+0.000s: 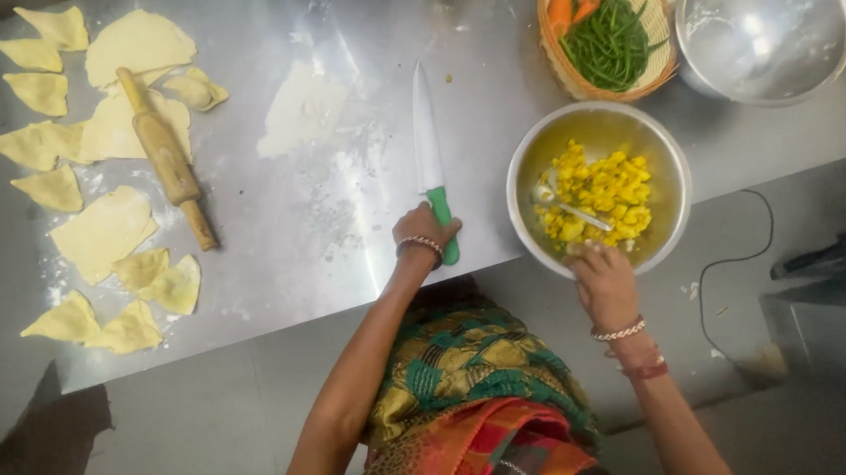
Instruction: The person fills cone-shaped dough wrappers with spiced potato filling from a metal bowl, pinches the open edge to seal each pastry, and sets the finished ones on the steel table. They also roll a dough ball flat with a rolling pin and shape it into a cone for more wrappers.
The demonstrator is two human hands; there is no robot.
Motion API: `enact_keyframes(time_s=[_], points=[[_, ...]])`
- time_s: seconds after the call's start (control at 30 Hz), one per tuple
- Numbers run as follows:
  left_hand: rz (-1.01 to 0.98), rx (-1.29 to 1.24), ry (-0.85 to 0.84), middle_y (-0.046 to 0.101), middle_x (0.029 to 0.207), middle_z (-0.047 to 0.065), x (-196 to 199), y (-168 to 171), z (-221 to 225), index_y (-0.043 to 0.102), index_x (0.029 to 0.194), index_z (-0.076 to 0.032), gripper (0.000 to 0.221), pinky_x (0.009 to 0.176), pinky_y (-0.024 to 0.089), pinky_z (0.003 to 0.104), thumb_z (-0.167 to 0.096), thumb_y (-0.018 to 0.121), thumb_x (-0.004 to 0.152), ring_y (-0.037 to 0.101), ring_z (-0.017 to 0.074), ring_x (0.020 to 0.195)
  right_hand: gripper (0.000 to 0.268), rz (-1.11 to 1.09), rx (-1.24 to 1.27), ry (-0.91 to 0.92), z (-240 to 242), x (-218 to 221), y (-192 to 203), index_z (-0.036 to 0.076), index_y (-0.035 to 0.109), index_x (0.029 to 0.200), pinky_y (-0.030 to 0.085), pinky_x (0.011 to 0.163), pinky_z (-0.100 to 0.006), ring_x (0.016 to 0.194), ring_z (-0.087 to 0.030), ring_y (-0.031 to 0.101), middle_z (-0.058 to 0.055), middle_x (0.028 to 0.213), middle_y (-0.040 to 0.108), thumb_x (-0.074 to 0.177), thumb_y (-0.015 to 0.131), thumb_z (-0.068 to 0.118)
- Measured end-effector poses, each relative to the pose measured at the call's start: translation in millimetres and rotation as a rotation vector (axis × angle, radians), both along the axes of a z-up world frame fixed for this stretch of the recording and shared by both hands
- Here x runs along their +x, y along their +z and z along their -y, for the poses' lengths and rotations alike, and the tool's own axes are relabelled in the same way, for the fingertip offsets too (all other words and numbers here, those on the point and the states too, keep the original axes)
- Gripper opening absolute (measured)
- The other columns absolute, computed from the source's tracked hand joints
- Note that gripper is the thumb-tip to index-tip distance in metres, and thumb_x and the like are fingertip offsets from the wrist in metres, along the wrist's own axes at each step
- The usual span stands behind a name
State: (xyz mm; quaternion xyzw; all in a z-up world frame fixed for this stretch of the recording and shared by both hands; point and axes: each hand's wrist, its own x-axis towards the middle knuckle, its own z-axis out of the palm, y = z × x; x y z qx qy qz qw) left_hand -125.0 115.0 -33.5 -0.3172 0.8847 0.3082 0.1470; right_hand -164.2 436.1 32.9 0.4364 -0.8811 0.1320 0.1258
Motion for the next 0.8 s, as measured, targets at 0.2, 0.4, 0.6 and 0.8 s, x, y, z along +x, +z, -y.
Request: enact_keyframes(time_s=[0.2,0.4,0.6,0.8], points=[[-0.056,0.025,0.114,0.075,0.089,0.017,13,-7,-19,0.071,0.097,-0.005,0.055,0.078,0.058,0.044,-0.057,0.073,0.081,0.074,0.0320,0.084,0.028,0.010,0.044,0.217,9,-24,16,0.010,0.074,0.105,0.050,0.093,-0.044,0.118,-0.028,0.060,-0.004,0.122,0.069,0.079,0.069,0.004],[-0.175,0.210,0.213,0.071,0.077,0.013,27,8,-16,0.070,0.091,-0.005,0.043,0.072,0.055,0.040,-0.045,0.081,0.080,0.069,0.0263,0.074,0.023,0.033,0.161,0.295,42,-79,-16,0.010,0.072,0.108,0.050,0.100,-0.043,0.122,-0.029,0.060,-0.008,0.123,0.068,0.085,0.073,0.007],[-1.235,1.232,0.473,0.067,0.093,0.006,85,-35,9,0.066,0.099,-0.003,0.011,0.093,0.060,0.043,-0.009,0.073,0.092,0.067,0.0222,0.091,0.051,0.303,-0.165,0.443,122,-31,48,0.008,0.058,0.143,0.044,0.116,-0.047,0.133,-0.036,0.056,-0.015,0.140,0.061,0.098,0.070,0.028],[-1.621,2.032,0.713,0.058,0.141,0.015,118,-1,47,0.048,0.145,-0.003,0.055,0.111,0.045,0.042,-0.003,0.054,0.091,0.056,0.0287,0.129,0.068,0.815,-0.276,0.551,242,72,29,0.007,0.041,0.156,0.041,0.117,-0.046,0.142,-0.033,0.045,-0.016,0.155,0.045,0.104,0.049,0.049]])
